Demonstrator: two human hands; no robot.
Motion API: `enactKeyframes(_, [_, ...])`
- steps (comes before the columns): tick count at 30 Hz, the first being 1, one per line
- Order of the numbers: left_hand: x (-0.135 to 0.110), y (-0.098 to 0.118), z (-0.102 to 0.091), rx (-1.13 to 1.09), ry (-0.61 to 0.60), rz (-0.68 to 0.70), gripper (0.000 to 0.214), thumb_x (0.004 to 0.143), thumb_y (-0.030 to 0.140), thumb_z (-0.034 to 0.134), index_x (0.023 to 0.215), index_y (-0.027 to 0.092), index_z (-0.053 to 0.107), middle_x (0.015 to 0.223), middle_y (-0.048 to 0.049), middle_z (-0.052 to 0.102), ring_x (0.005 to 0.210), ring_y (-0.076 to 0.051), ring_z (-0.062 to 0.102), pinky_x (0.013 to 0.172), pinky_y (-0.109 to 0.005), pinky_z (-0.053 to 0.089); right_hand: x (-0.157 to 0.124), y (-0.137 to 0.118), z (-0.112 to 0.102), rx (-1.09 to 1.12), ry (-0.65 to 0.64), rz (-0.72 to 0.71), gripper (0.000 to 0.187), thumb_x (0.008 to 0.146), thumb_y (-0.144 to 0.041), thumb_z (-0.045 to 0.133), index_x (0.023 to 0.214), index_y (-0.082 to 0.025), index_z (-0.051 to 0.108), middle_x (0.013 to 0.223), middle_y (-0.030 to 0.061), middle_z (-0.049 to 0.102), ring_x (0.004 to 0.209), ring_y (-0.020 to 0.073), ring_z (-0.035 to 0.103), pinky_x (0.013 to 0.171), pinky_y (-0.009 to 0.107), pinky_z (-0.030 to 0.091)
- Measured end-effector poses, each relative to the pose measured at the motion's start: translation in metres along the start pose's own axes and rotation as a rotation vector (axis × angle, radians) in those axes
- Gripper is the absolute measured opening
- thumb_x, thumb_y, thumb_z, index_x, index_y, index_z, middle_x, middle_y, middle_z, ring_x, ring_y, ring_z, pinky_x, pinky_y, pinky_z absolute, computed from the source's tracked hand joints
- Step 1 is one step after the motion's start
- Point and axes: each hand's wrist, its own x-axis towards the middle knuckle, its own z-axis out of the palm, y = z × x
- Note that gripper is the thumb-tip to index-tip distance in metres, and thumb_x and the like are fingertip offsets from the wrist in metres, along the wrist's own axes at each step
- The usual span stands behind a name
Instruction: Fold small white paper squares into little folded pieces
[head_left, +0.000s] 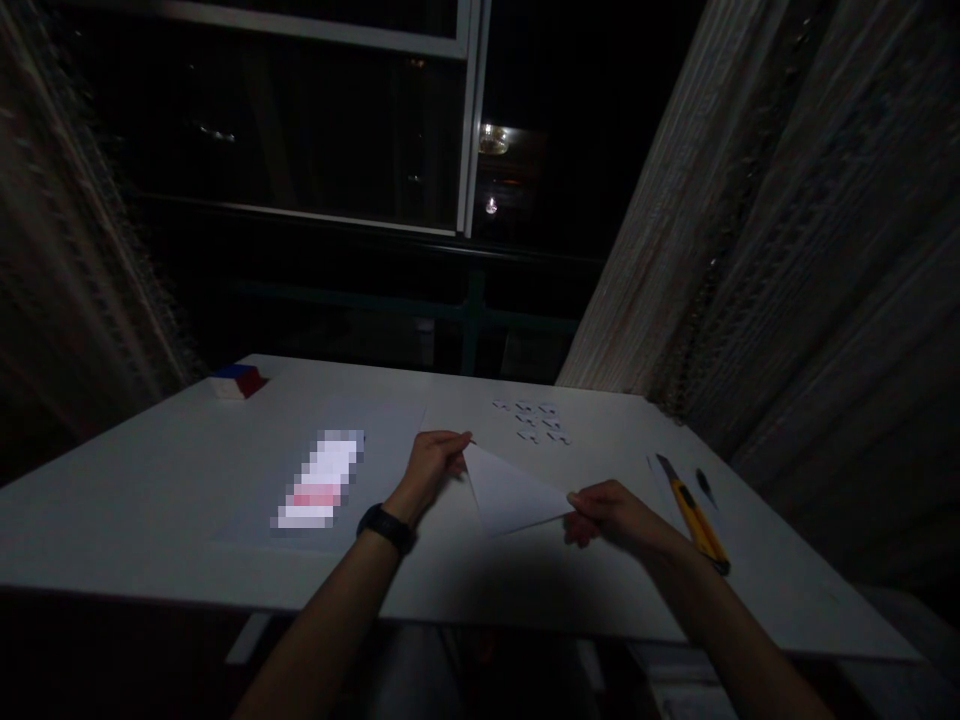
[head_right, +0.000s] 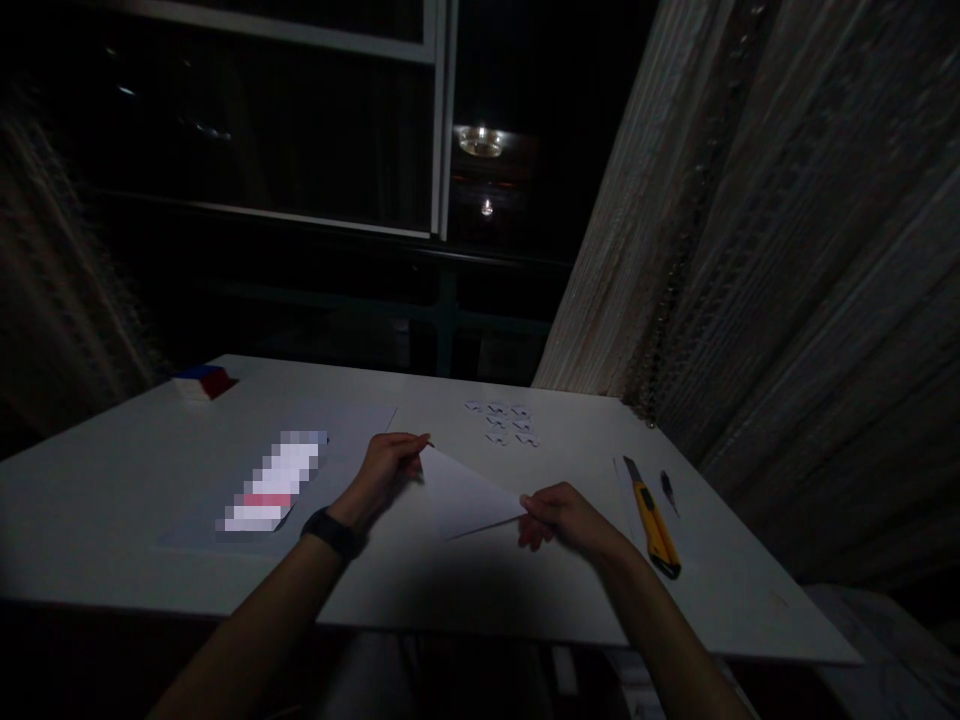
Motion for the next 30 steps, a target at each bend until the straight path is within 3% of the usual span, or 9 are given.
enactKeyframes(3, [0.001, 0.0, -0.001, -0.004, 0.013, 0.037, 0.033, 0.061, 0.042, 0.07, 0.061, 0.011, 0.061, 0.045, 0.0009, 0.052, 0.037, -0.007, 0.046, 0.035, -0.018, 0.034, -0.009, 0.0, -0.009, -0.024, 0.077, 0.0, 0.051, 0.071, -0.059, 0.055, 0.062, -0.01, 0.063, 0.06, 0.0114, 0.066, 0.049, 0.0155, 0.057, 0.052, 0.028, 0.04])
enactKeyframes(8, [0.001, -0.002, 0.001, 0.019, -0.08, 0.026, 0.035, 0.067, 0.045, 0.065, 0.067, 0.01, 0.062, 0.044, 0.0013, 0.051, 0.035, -0.007, 0.045, 0.034, -0.018, 0.033, -0.004, -0.015, -0.004, -0.252, 0.521, -0.156, 0.045, 0.078, -0.055, 0.048, 0.077, -0.014, 0.065, 0.079, 0.0116, 0.068, 0.074, 0.0196, 0.06, 0.073, 0.033, 0.043])
enactKeyframes(11, [-0.001, -0.002, 0.002, 0.041, -0.109, 0.021, 0.036, 0.067, 0.045, 0.063, 0.073, 0.009, 0.064, 0.044, 0.0003, 0.053, 0.035, -0.009, 0.047, 0.035, -0.019, 0.035, 0.022, -0.026, 0.018, -0.333, 0.449, -0.233, 0.041, 0.075, -0.05, 0.055, 0.1, -0.018, 0.062, 0.1, 0.0101, 0.065, 0.088, 0.0214, 0.059, 0.079, 0.034, 0.043])
enactKeyframes(13, [-0.003, 0.0, 0.003, 0.057, -0.098, 0.027, 0.035, 0.067, 0.044, 0.064, 0.073, 0.009, 0.065, 0.044, 0.0, 0.054, 0.035, -0.009, 0.047, 0.035, -0.019, 0.035, 0.044, -0.03, 0.033, -0.352, 0.33, -0.242, 0.042, 0.073, -0.048, 0.057, 0.102, -0.018, 0.062, 0.097, 0.0089, 0.065, 0.086, 0.0213, 0.059, 0.076, 0.033, 0.044])
enactKeyframes(16, [-0.005, 0.002, 0.002, 0.076, -0.049, 0.05, 0.034, 0.067, 0.043, 0.064, 0.071, 0.009, 0.066, 0.041, 0.0004, 0.053, 0.032, -0.008, 0.043, 0.033, -0.019, 0.03, 0.07, -0.033, 0.048, -0.344, 0.133, -0.168, 0.033, 0.068, -0.047, 0.062, 0.077, -0.015, 0.066, 0.068, 0.0036, 0.064, 0.063, 0.0158, 0.056, 0.058, 0.026, 0.041])
enactKeyframes(19, [-0.003, 0.003, 0.0, 0.078, 0.031, 0.076, 0.031, 0.067, 0.04, 0.064, 0.069, 0.009, 0.066, 0.044, -0.0005, 0.055, 0.032, -0.007, 0.042, 0.032, -0.018, 0.025, 0.079, -0.029, 0.05, -0.224, 0.08, -0.093, 0.033, 0.061, -0.045, 0.066, 0.056, -0.013, 0.058, 0.047, -0.0032, 0.05, 0.046, 0.0088, 0.043, 0.046, 0.022, 0.029])
enactKeyframes(22, [0.0, 0.003, -0.003, 0.022, 0.119, 0.084, 0.029, 0.067, 0.038, 0.065, 0.072, 0.009, 0.065, 0.064, -0.0079, 0.066, 0.043, -0.01, 0.054, 0.035, -0.017, 0.031, 0.078, -0.022, 0.046, -0.068, 0.107, -0.086, 0.036, 0.055, -0.046, 0.071, 0.051, -0.013, 0.055, 0.043, -0.0053, 0.044, 0.043, 0.0065, 0.036, 0.045, 0.022, 0.025])
enactKeyframes(24, [0.0, 0.003, -0.003, -0.028, 0.091, 0.042, 0.033, 0.069, 0.039, 0.064, 0.077, 0.008, 0.064, 0.075, -0.0121, 0.068, 0.052, -0.013, 0.06, 0.04, -0.018, 0.039, 0.078, -0.018, 0.046, 0.039, 0.175, -0.108, 0.038, 0.054, -0.048, 0.071, 0.054, -0.013, 0.057, 0.044, -0.0049, 0.045, 0.044, 0.0066, 0.036, 0.045, 0.022, 0.026])
enactKeyframes(30, [-0.012, -0.002, 0.006, -0.017, -0.336, -0.149, 0.042, 0.072, 0.045, 0.062, 0.088, 0.007, 0.064, 0.079, -0.0136, 0.067, 0.065, -0.021, 0.064, 0.056, -0.032, 0.054, 0.085, -0.013, 0.06, 0.251, 0.437, -0.155, 0.048, 0.06, -0.052, 0.066, 0.09, -0.015, 0.058, 0.064, 0.0016, 0.061, 0.053, 0.0144, 0.054, 0.05, 0.026, 0.04])
